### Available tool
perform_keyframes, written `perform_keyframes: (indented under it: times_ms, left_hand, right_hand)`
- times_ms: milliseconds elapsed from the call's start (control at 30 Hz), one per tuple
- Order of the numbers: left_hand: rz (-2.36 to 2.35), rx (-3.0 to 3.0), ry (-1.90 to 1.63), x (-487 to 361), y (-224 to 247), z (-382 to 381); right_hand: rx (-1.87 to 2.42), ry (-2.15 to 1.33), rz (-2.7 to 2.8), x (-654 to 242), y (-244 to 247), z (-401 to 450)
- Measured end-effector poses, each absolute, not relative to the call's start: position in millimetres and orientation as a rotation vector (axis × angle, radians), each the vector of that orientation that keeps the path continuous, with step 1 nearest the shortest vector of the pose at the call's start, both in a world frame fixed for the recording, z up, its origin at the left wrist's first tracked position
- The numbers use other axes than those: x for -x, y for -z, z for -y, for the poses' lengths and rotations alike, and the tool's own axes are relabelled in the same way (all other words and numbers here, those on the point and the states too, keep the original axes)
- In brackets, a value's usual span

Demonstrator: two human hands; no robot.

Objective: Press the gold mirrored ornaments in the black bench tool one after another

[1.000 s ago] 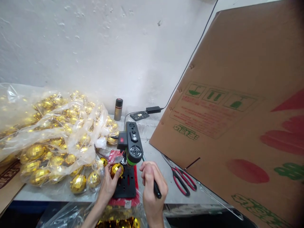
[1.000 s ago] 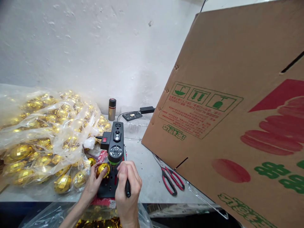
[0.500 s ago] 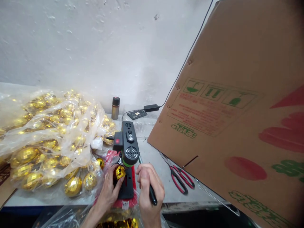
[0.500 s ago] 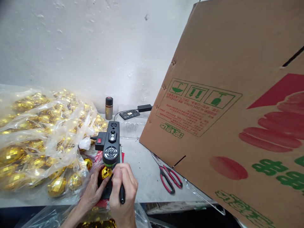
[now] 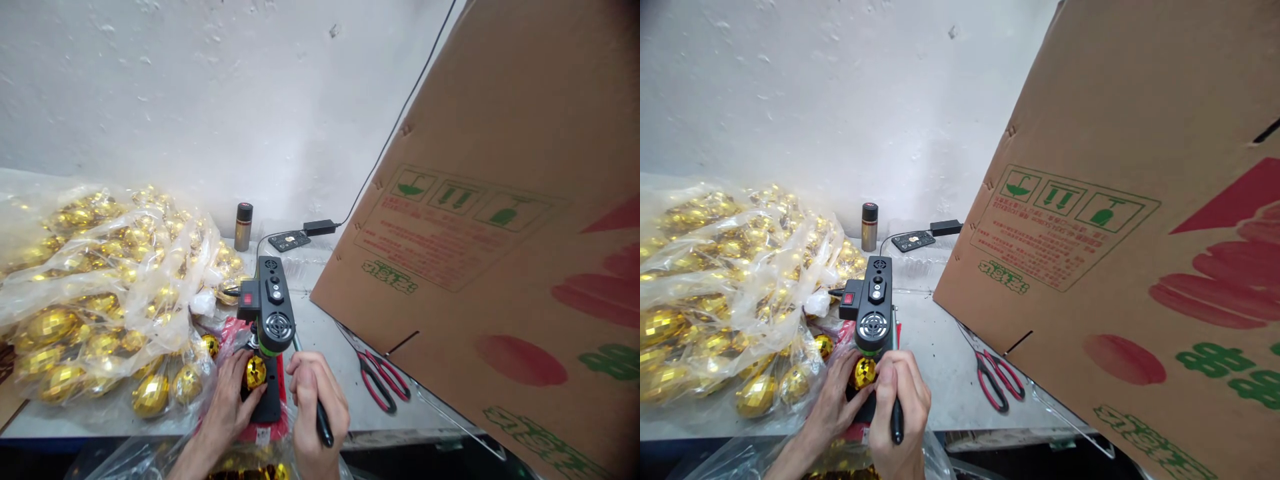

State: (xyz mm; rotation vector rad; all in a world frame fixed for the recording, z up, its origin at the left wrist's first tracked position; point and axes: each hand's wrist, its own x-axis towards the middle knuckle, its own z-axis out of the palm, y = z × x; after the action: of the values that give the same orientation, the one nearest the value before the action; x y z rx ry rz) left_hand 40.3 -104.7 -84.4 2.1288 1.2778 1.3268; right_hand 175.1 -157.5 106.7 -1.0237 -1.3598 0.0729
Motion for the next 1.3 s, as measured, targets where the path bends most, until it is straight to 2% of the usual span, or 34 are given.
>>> perform_keyframes:
  times_ms: [233,500,800,1000,1300]
  left_hand:
    - [-1.36,-2.024,-1.087,-36.1,64.6,103.0]
    - [-1.447,-2.233,-0.939,-53.9,47.1,100.0]
    - [-1.436,-2.206,-0.936,-52.4,47.9,92.8]
    - [-1.458,-2.235,-0.967,-55.5,49.9,94.0]
    - [-1.455,-2.237,-0.948,-57.2,48.7,95.7]
  right_hand:
    - [1.031,-0.107,1.351,-176.8,-98.5,159.7]
    - [1.065,-0.105,1.342,-178.7,-93.3,160.6]
    - [1.073,-0.132,1.296,-176.3,-90.5,162.3]
    - [1.079,-0.106,1.194,-163.4,-70.5,165.3]
    - [1.007,0.117,1.216,-166.5,-41.0,152.5]
